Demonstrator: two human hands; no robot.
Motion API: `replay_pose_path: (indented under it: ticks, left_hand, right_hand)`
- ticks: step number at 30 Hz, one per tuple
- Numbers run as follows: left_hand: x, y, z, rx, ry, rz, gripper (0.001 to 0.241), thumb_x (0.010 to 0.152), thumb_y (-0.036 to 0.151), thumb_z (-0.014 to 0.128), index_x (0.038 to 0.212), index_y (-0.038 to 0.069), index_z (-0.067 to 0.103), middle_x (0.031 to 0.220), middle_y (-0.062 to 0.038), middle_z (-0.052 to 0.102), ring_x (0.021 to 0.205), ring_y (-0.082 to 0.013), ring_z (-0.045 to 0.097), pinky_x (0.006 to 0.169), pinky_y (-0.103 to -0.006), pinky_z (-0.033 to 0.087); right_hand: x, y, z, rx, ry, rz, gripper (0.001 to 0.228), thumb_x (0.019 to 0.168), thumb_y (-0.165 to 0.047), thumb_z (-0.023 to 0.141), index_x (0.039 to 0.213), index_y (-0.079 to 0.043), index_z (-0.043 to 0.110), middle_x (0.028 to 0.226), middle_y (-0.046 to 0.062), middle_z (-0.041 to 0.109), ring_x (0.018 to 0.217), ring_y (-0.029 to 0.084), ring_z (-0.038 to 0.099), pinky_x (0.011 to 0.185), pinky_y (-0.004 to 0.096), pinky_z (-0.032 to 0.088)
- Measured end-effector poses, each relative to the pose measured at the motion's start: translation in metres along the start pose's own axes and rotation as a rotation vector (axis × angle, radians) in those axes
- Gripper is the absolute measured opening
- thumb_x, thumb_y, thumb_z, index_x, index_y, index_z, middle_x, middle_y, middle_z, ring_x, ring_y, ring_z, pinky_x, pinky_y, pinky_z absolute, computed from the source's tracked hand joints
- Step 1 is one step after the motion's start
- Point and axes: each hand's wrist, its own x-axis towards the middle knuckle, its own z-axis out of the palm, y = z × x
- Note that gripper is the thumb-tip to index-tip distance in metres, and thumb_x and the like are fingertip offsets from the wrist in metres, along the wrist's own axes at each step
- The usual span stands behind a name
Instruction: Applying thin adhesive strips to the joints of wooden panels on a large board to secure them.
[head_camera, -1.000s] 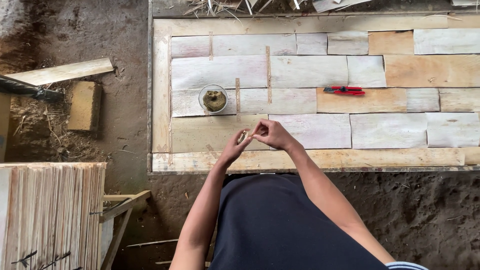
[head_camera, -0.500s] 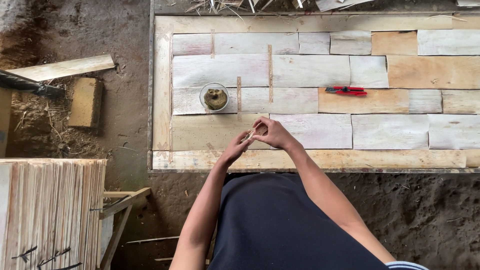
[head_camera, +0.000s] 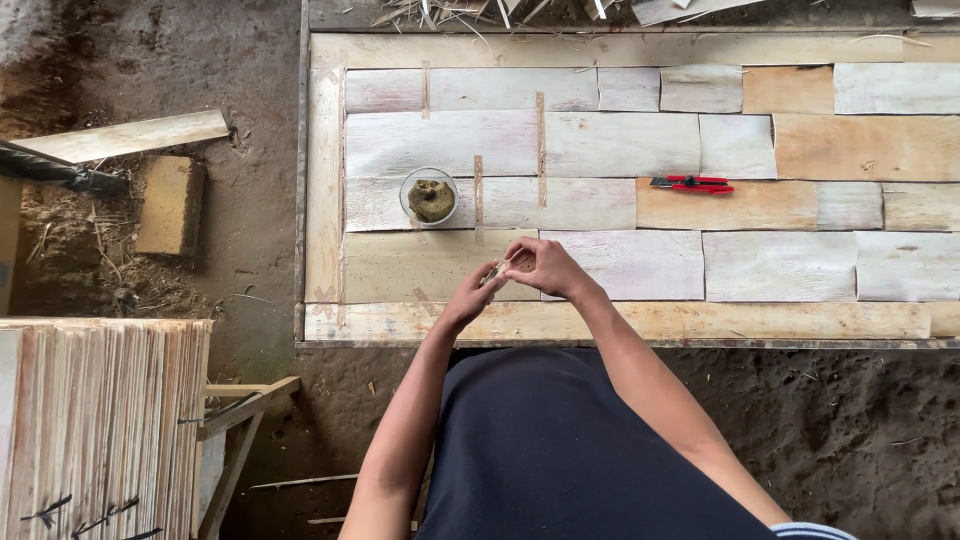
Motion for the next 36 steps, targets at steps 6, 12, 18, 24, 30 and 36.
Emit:
replay_pose_path:
  ticks: [6,12,18,24,30,36]
  left_hand:
    - [-0.007,0.022,0.000,0.016,-0.023,-0.037,0.043,0.100,0.033,0.068,0.131,0.005,0.061,0.090,-0.007,0.051,0.062,-0.0133,0.050,0.058,-0.0267,0.045]
    - [0.018,-0.018,-0.005,-0.105,-0.064,-0.063,0.036,0.102,0.037,0.058,0.127,0.011,0.060,0.095,-0.007,0.052,0.067,-0.0102,0.042,0.059,-0.0232,0.034]
    - [0.002,0.029,0.002,-0.230,-0.186,-0.082,0.038,0.095,0.035,0.050,0.126,0.013,0.056,0.092,0.003,0.034,0.074,-0.0105,0.037,0.064,-0.0235,0.026]
    - [0.001,0.034,0.003,-0.486,-0.248,-0.133,0.031,0.095,0.037,0.050,0.119,0.017,0.055,0.096,0.004,0.042,0.081,-0.0111,0.038,0.072,-0.0252,0.030]
    - [0.031,-0.013,-0.015,-0.582,-0.083,-0.031,0.044,0.106,0.038,0.045,0.135,0.006,0.056,0.116,-0.014,0.059,0.069,-0.0156,0.051,0.064,-0.0232,0.041]
    - [0.057,-0.069,-0.041,0.741,0.076,0.099,0.069,0.075,0.042,0.088,0.132,0.014,0.059,0.117,-0.015,0.063,0.111,-0.0385,0.065,0.096,-0.0477,0.053]
  right_hand:
    - [0.002,0.000,0.000,0.049,-0.009,0.008,0.030,0.076,-0.017,0.081,0.105,-0.017,0.072,0.093,0.004,0.080,0.098,0.024,0.075,0.092,0.037,0.055]
    - [0.007,0.002,0.005,0.129,0.032,-0.031,0.032,0.077,-0.014,0.082,0.104,-0.016,0.066,0.092,0.004,0.078,0.097,0.020,0.075,0.093,0.035,0.055]
    - [0.009,-0.019,-0.008,0.358,0.004,-0.053,0.031,0.082,0.001,0.080,0.101,-0.006,0.056,0.092,0.016,0.075,0.086,0.026,0.075,0.073,0.036,0.063]
    - [0.011,-0.026,-0.009,0.519,-0.006,-0.019,0.033,0.086,0.005,0.077,0.103,-0.005,0.052,0.096,0.014,0.073,0.082,0.021,0.074,0.062,0.030,0.064]
    - [0.013,-0.012,-0.019,0.771,0.135,-0.058,0.039,0.081,0.005,0.084,0.101,-0.004,0.052,0.096,0.012,0.073,0.085,0.016,0.073,0.075,0.028,0.063]
    - [0.019,0.030,-0.024,0.764,0.334,0.094,0.039,0.079,0.002,0.088,0.104,-0.002,0.058,0.094,0.010,0.070,0.085,0.016,0.074,0.075,0.027,0.065]
